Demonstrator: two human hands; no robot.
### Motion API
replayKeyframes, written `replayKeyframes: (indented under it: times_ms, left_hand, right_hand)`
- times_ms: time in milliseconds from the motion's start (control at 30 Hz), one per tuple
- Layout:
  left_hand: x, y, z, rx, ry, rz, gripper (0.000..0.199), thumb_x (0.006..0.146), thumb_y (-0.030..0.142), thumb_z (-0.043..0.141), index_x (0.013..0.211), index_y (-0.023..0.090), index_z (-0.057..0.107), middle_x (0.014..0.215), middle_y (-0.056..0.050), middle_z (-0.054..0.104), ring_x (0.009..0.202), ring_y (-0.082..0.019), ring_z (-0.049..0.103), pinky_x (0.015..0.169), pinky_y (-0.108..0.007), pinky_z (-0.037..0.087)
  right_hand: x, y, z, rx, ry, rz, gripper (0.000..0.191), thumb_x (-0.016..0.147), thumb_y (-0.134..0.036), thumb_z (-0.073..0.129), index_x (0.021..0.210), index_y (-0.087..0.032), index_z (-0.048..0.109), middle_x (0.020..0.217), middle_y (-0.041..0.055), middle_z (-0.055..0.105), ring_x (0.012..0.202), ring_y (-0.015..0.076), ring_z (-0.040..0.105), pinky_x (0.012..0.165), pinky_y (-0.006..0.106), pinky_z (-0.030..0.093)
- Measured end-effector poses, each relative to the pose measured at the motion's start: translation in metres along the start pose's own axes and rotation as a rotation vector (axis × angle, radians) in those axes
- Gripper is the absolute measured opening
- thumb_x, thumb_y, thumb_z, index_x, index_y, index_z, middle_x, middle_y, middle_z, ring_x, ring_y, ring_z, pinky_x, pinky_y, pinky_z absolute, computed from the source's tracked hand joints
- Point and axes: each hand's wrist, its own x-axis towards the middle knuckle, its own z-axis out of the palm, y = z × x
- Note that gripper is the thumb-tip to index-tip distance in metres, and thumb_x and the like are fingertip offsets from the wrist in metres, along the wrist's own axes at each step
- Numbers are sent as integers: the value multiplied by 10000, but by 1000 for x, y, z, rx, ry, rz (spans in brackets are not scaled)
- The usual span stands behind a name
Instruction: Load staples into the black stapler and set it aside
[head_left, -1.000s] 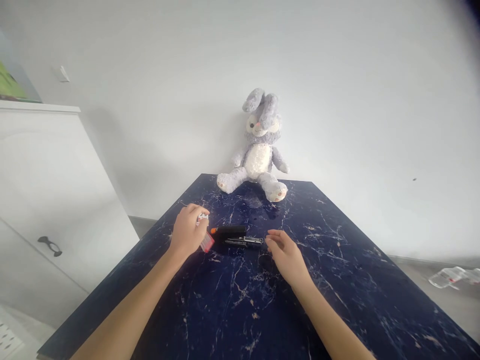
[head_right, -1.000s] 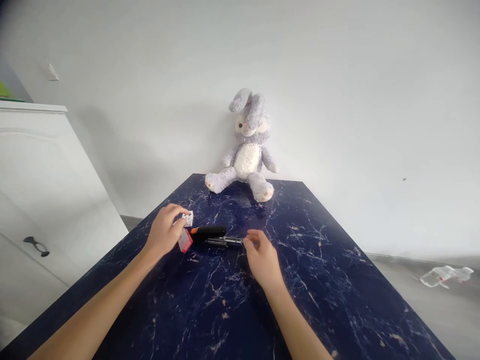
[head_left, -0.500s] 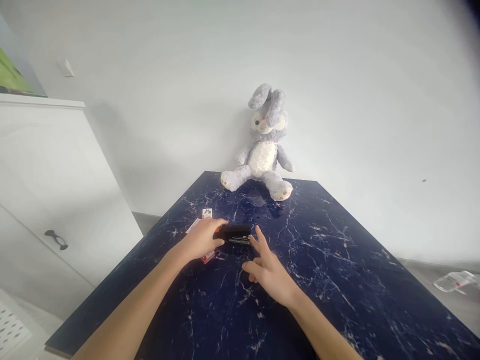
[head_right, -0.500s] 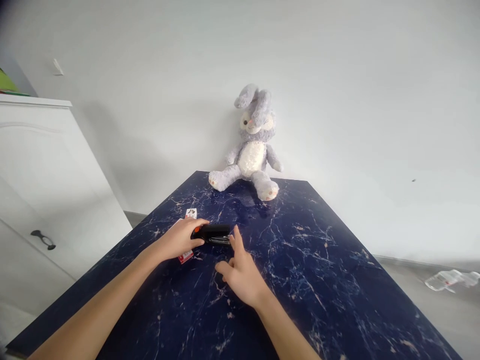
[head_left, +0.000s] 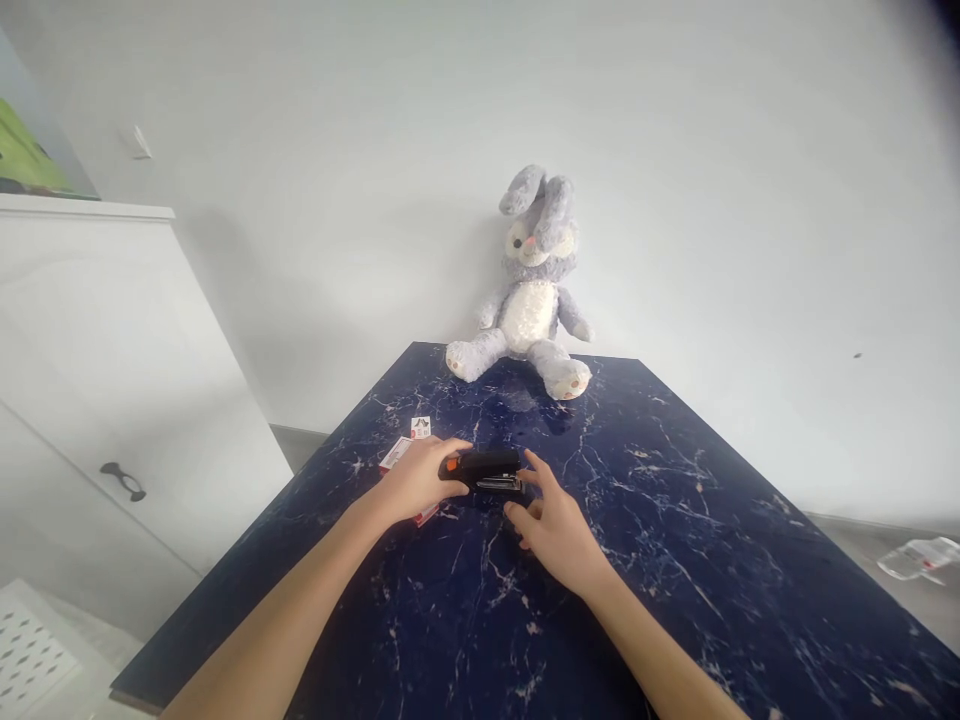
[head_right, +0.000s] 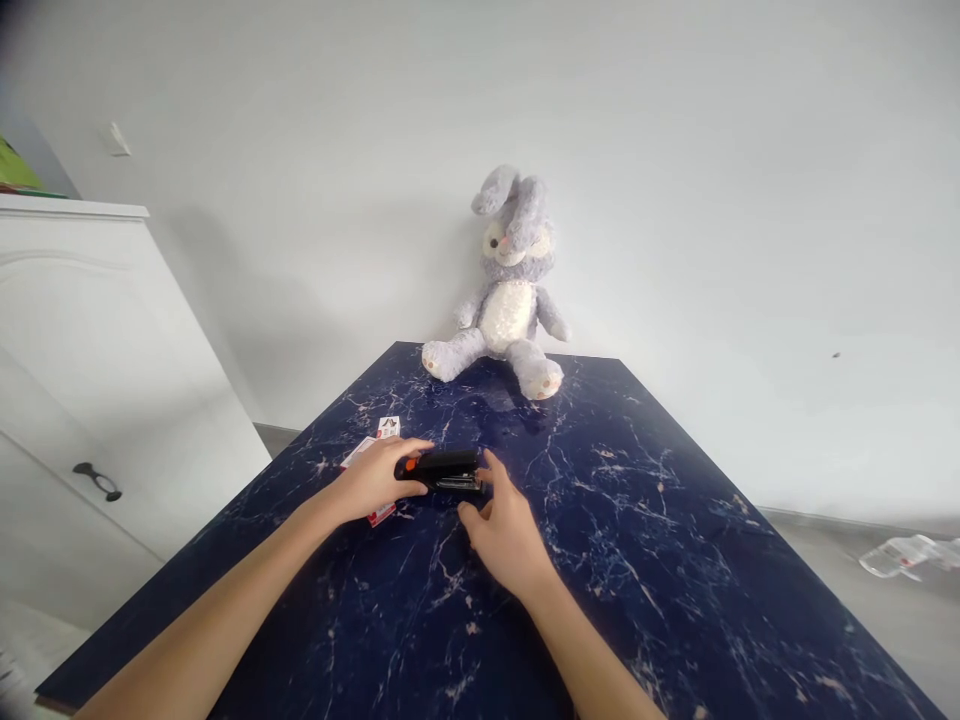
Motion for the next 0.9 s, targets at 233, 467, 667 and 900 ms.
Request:
replayKeyframes:
  times_ms: [233, 467, 667, 900]
  left_hand:
    - [4, -32, -16, 10, 252, -120, 389, 930, 461, 497, 1229, 287, 674, 1339, -65, 625, 1297, -315, 481, 1064, -443, 342]
    - [9, -56, -1, 0, 129, -143, 416, 957, 442, 464, 1300, 273, 629, 1505, -57, 464, 1388, -298, 395, 1145, -454, 259]
    - [9, -27, 16, -55, 71, -81, 377, 980, 356, 408, 1263, 282, 647, 1445, -29, 526, 1330, -256, 469, 1100, -386, 355]
    - [2, 1, 35, -106, 29, -44, 399, 997, 257, 326, 1254, 266, 631, 1360, -39, 563, 1184, -216, 565, 1015, -334, 418]
  right_hand:
    - [10, 5, -9, -68, -8, -1, 735, 823, -312, 634, 1497, -353, 342, 1341, 84, 614, 468, 129, 625, 488, 315, 571]
    - [18, 1, -11, -176, -107, 43, 641, 862, -290, 609, 1458, -301, 373, 1224, 96, 673, 436, 115, 621, 470, 272, 554]
    - [15, -1, -11, -232, -105, -3, 255, 879, -323, 582, 1122, -247, 596, 740, 17, 685, 491, 174, 655, 451, 267, 534]
    - [20, 2, -35, -269, -137, -17, 139, 868, -367, 588, 935, -245, 594, 700, 5, 672, 542, 200, 685, 471, 280, 538]
